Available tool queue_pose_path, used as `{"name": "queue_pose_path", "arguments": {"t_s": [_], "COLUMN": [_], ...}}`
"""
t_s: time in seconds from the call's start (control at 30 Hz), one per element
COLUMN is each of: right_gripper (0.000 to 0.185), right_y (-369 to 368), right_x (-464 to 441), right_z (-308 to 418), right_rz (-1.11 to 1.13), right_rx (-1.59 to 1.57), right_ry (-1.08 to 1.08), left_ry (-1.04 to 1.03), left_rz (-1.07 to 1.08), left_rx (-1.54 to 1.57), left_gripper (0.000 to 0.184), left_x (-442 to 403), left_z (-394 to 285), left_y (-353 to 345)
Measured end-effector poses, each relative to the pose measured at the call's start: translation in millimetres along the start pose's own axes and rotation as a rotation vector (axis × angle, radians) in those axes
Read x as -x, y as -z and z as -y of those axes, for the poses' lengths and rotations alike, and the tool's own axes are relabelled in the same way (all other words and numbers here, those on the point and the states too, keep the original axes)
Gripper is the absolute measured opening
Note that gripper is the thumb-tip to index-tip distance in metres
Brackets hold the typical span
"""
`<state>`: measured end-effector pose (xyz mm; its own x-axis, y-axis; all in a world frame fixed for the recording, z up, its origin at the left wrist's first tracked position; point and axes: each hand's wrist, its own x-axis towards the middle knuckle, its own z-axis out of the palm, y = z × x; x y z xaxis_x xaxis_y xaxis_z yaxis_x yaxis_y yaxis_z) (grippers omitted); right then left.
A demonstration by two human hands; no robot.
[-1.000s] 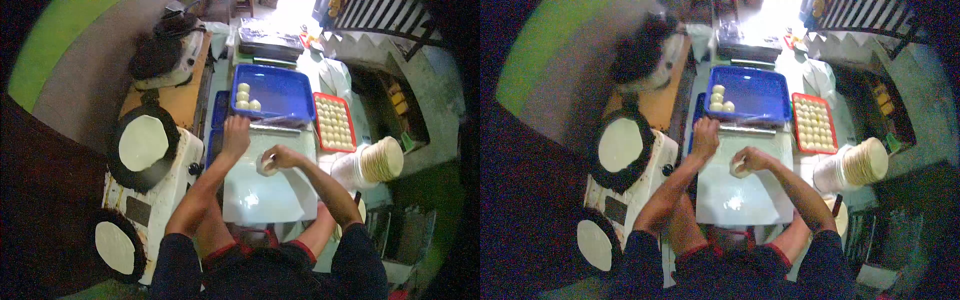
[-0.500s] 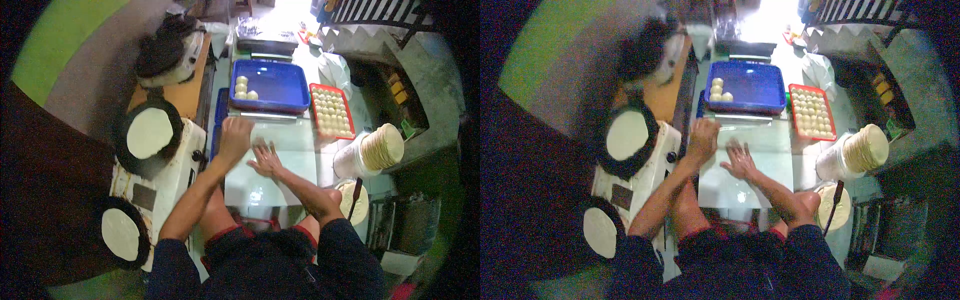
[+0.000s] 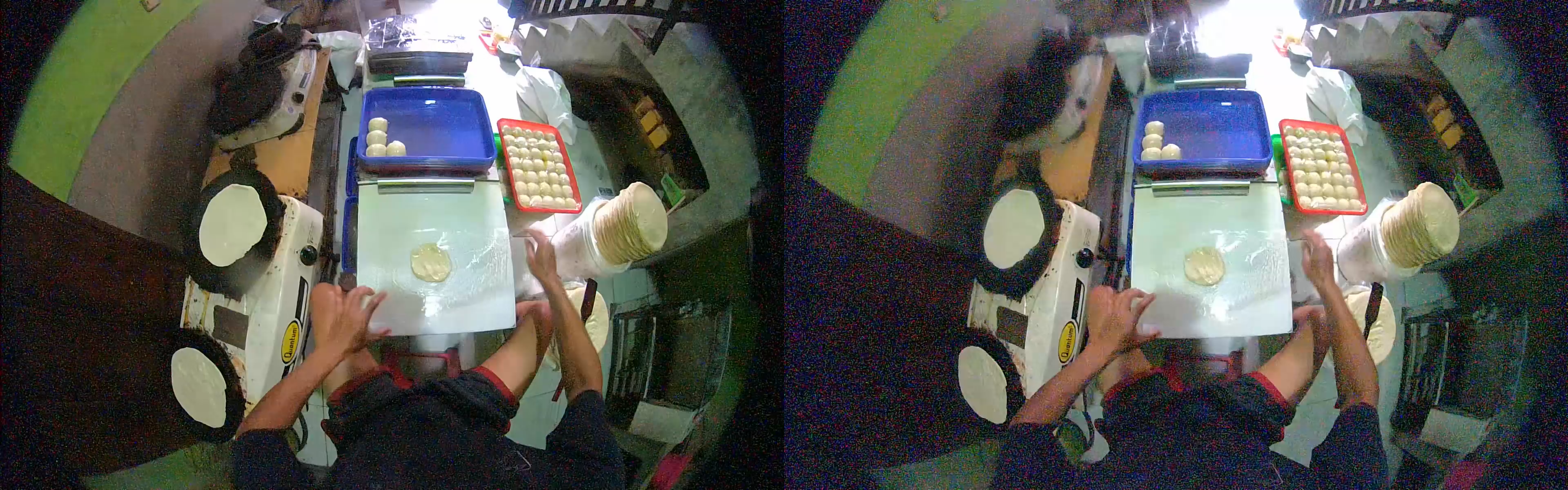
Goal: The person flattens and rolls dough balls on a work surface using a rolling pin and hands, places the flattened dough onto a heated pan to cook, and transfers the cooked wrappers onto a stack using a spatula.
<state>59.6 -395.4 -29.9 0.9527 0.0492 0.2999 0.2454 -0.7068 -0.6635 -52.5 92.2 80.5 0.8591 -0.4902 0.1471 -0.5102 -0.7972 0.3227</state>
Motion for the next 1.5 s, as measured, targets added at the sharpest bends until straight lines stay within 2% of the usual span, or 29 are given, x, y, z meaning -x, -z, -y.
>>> {"name": "queue_pose_path", "arguments": {"t_s": [0.03, 0.07, 0.1, 0.13, 0.17, 0.23, 0.3, 0.33, 0.4, 0.43, 0.47, 0.53, 0.57, 0.63, 0.7, 0.73, 0.8, 0.97, 1.0, 1.03, 1.1, 1.17, 1.3, 1.33, 1.37, 1.43, 1.5], "right_gripper": [0.041, 0.041, 0.041, 0.039, 0.049, 0.059, 0.067, 0.067, 0.066, 0.064, 0.063, 0.069, 0.075, 0.078, 0.07, 0.066, 0.062, 0.073, 0.071, 0.068, 0.064, 0.063, 0.065, 0.061, 0.055, 0.048, 0.042], "right_y": [21, 4, -18, -30, -82, -160, -189, -193, -180, -168, -166, -162, -153, -153, -161, -162, -166, -165, -168, -171, -172, -174, -165, -170, -172, -183, -169], "right_x": [-33, -63, -89, -109, -133, -157, -160, -155, -138, -117, -84, -10, 18, 32, 5, -14, -32, 48, 28, 7, -30, -24, 28, 22, 5, -23, -30], "right_z": [37, 45, 57, 109, 99, 114, 141, 149, 171, 185, 197, 201, 209, 216, 214, 213, 207, 211, 211, 212, 217, 218, 214, 213, 209, 200, 210], "right_rz": [0.002, 0.043, 0.081, 0.172, 0.198, 0.17, 0.081, 0.171, 0.361, 0.436, 0.452, 0.323, 0.264, 0.156, 0.144, 0.114, 0.076, 0.189, 0.163, 0.138, 0.113, 0.071, 0.135, 0.051, 0.111, 0.003, 0.068], "right_rx": [0.166, 0.194, 0.217, 0.119, 0.173, 0.516, 0.643, 0.567, 0.43, 0.395, 0.482, 0.538, 0.468, 0.529, 0.515, 0.508, 0.47, 0.466, 0.481, 0.496, 0.495, 0.471, 0.461, 0.488, 0.472, 0.483, 0.323], "right_ry": [-0.029, 0.02, 0.068, 0.046, 0.107, 0.223, 0.327, 0.276, 0.172, 0.2, 0.193, 0.299, 0.317, 0.281, 0.178, 0.18, 0.187, 0.234, 0.216, 0.198, 0.147, 0.138, 0.18, 0.173, 0.106, 0.08, -0.02], "left_ry": [-0.003, -0.01, -0.034, -0.061, -0.089, -0.1, -0.071, -0.04, 0.015, 0.037, 0.059, 0.054, 0.05, 0.061, 0.047, 0.081, 0.062, 0.065, 0.101, 0.046, 0.046, 0.052, 0.064, 0.089, 0.071, 0.028, 0.033], "left_rz": [0.03, 0.022, 0.023, 0.026, 0.027, 0.058, 0.101, 0.135, 0.151, 0.142, 0.125, 0.151, 0.161, 0.091, 0.06, 0.142, 0.157, 0.03, 0.083, 0.004, -0.024, -0.016, 0.01, 0.085, 0.066, 0.017, 0.057], "left_rx": [0.058, 0.122, 0.145, 0.163, 0.18, 0.044, 0.0, 0.028, 0.094, 0.134, 0.175, 0.159, 0.143, 0.214, 0.276, 0.274, 0.256, 0.237, 0.302, 0.309, 0.272, 0.278, 0.236, 0.227, 0.227, 0.21, 0.169], "left_gripper": [0.057, 0.064, 0.061, 0.059, 0.056, 0.044, 0.033, 0.028, 0.021, 0.019, 0.017, 0.019, 0.02, 0.021, 0.019, 0.018, 0.018, 0.015, 0.013, 0.012, 0.011, 0.013, 0.017, 0.018, 0.019, 0.02, 0.02], "left_x": [5, 15, 17, 15, 13, 13, 7, 7, 8, 9, 7, 9, 7, 11, 4, 1, 3, 6, 9, 12, 6, 6, 2, 3, 4, 4, 6], "left_z": [-8, -2, -3, -6, -11, -27, -29, -29, -31, -35, -38, -40, -40, -43, -46, -48, -49, -44, -47, -45, -48, -46, -50, -50, -52, -50, -43], "left_y": [-5, -45, -73, -96, -114, -148, -161, -166, -166, -159, -156, -159, -162, -163, -139, -130, -135, -153, -156, -153, -136, -138, -137, -133, -133, -131, -140]}}
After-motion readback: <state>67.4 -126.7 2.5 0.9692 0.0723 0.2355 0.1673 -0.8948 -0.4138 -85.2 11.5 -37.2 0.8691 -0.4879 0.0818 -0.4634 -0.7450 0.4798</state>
